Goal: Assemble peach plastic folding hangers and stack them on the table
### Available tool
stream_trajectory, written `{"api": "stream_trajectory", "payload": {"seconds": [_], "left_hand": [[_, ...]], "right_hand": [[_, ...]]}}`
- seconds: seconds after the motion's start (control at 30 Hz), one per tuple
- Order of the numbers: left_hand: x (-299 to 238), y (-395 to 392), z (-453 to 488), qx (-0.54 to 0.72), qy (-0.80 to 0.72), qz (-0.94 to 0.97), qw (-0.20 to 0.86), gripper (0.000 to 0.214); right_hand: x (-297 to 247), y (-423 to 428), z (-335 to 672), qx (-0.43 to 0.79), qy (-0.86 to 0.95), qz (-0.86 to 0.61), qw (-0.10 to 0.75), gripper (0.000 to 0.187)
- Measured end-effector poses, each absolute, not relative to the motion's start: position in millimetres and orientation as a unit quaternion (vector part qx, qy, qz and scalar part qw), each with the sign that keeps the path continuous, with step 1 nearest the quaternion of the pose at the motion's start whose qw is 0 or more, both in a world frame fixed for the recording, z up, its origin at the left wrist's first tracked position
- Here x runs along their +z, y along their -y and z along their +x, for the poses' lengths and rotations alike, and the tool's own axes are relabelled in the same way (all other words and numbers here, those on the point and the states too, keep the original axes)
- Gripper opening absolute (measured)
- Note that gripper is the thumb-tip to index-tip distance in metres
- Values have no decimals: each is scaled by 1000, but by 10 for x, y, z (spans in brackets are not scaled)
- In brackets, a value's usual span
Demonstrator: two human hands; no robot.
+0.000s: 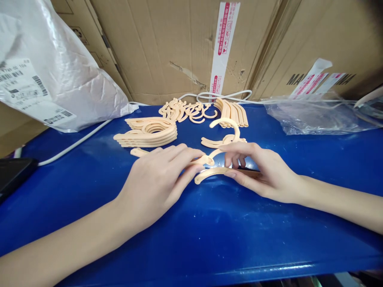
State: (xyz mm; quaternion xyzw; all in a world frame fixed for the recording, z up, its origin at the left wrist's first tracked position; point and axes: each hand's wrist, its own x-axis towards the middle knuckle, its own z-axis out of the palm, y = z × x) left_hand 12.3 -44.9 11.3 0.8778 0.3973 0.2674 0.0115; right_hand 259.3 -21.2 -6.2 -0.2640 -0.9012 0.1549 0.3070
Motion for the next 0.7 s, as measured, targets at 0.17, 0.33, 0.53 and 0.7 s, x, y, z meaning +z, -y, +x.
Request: {"api": "stream_trajectory", "payload": {"seconds": [0.17,0.33,0.53,0.7], "left_hand": [[190,423,124,292,-466,773,316,16],[202,367,152,287,-454,680,499,17],[174,369,179,258,-438,645,571,18],[175,342,174,255,-432,628,595,19]], "right_hand": [[-37,213,2587,53,933,-221,280,17],[7,214,2594,12,943,-258,208,23],[-28,198,2580,9,945,-269,186,27],[-37,189,2551,14,946,-269,178,28]]}}
